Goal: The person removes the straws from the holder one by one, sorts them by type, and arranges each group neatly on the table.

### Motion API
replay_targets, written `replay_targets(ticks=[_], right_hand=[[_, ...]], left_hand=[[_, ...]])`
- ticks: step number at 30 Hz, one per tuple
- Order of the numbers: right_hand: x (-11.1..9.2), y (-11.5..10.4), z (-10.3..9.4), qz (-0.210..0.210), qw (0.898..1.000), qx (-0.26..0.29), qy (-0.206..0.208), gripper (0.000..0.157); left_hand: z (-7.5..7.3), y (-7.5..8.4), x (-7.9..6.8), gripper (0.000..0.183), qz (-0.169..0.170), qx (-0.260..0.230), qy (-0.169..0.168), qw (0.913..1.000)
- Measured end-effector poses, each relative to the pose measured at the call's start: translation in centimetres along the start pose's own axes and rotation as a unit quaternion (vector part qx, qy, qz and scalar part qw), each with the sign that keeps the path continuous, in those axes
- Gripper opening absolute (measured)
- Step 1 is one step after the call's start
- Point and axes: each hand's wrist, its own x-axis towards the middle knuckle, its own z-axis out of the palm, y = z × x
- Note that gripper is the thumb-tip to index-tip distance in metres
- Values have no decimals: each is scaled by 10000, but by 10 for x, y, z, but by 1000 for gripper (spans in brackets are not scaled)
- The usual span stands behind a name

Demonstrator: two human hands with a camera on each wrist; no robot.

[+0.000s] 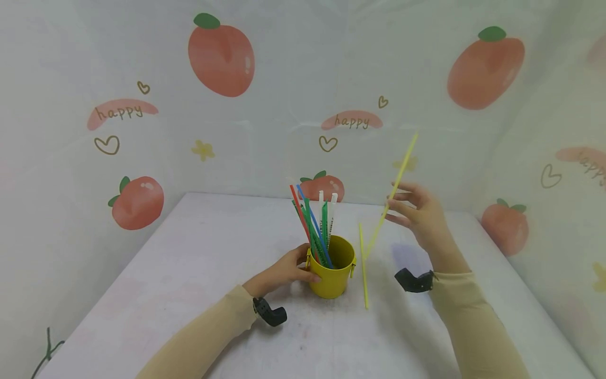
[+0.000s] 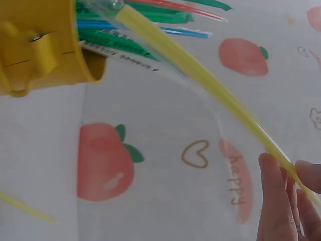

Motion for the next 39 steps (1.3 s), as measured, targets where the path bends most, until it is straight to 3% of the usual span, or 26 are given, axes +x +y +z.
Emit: replay_targets(ticks=[5,14,19,24,39], right_hand=[[-2,14,-8,206,9997,-27,-86,46],[-4,41,-22,649,9958,-616,-177,51],[-4,56,-29,1030,9870,-1186,-348,65],[-3,72,-32,1339,9776,-1541,-521,65],[1,108,-33,1998,9631,-1639,-754,71]], left_hand=[[-1,0,0,82,-29,7,28,10000],[-1,-1,1,83,-41,39,26,10000],[0,-1,2,82,-20,13,3,10000],[0,-2,2,82,-8,-4,-2,10000],[1,-1,1,84,-131,1,83,9999]])
